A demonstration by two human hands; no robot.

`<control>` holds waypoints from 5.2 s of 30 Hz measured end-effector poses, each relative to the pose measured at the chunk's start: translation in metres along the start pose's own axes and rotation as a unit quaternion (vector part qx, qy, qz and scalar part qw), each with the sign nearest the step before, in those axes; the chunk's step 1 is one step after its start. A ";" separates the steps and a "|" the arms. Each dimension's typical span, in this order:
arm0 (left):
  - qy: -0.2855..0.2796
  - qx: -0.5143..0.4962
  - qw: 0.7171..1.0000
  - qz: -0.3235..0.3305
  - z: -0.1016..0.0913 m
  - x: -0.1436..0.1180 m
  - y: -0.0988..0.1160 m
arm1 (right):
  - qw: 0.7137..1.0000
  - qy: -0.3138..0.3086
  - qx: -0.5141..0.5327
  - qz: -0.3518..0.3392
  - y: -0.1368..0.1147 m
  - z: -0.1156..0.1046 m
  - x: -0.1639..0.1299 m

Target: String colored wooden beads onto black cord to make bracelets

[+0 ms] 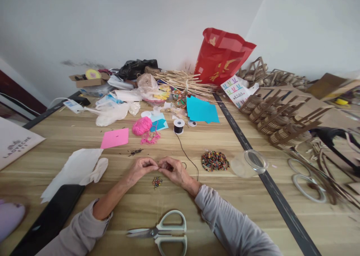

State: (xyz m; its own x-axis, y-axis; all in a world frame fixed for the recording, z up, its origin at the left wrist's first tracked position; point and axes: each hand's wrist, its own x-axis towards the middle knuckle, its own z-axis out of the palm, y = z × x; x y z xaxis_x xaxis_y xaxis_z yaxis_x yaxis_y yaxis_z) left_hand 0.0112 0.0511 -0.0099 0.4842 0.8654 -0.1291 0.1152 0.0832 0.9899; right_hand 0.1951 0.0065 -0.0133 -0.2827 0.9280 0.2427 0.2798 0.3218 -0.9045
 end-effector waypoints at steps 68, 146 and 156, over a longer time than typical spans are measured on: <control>0.076 -0.315 0.946 0.019 -0.015 -0.002 0.007 | 0.933 -0.034 -0.340 0.112 -0.038 -0.066 -0.032; 0.029 0.096 0.987 0.129 0.018 -0.031 0.016 | 0.997 0.006 -0.049 -0.051 -0.008 -0.001 -0.019; 0.010 0.148 0.981 0.127 0.015 -0.027 0.011 | 0.997 0.006 -0.052 -0.061 -0.001 0.001 -0.022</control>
State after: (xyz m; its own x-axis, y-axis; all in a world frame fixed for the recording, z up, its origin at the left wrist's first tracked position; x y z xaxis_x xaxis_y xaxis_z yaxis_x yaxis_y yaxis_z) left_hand 0.0126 0.0210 0.0041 0.5126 0.8496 0.1242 0.2411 -0.2813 0.9288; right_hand 0.1999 -0.0143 -0.0187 -0.3087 0.8831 0.3533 0.3371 0.4489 -0.8275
